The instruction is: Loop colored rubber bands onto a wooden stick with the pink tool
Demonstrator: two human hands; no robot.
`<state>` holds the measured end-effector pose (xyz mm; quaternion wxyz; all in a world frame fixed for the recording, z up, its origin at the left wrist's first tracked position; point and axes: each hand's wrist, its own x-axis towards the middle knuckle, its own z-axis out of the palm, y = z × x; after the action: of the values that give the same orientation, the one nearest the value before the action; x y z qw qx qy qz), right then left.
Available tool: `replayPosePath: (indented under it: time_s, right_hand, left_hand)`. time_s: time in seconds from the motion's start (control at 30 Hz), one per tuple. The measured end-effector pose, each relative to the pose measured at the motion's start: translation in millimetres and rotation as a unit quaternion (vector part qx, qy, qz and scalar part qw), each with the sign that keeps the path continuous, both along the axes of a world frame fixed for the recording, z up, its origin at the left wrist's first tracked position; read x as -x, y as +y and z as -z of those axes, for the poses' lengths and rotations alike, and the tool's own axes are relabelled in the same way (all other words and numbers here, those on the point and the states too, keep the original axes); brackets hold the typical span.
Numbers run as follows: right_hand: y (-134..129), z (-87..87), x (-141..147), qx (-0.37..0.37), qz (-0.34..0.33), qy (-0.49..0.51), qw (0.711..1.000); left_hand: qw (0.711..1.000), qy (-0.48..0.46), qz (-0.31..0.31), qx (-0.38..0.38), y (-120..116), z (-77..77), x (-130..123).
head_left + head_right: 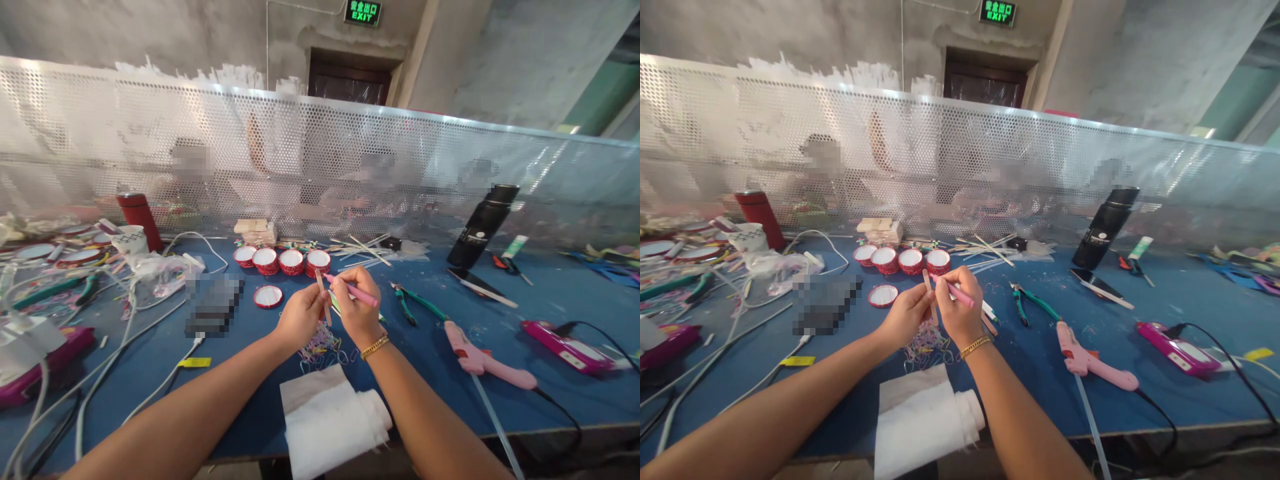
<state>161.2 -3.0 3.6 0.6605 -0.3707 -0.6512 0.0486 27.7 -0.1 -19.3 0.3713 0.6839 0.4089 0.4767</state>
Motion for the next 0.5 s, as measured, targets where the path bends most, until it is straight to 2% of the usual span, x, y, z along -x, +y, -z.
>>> replayPosePath:
  time_s: [0.27,0.5]
  right_hand:
    - [0.0,-0.1,0.4,0.012,0.001,0.007,1.000]
    - [-2.0,-1.2,1.7,0.013,-0.029,0.010,0.999]
  left_hand:
    - [1.000,-0.003,0.007,-0.003,0.5,0.1,0.5]
    - [1.000,-0.002,0.012,-0.001,-0.3,-0.4,0.1]
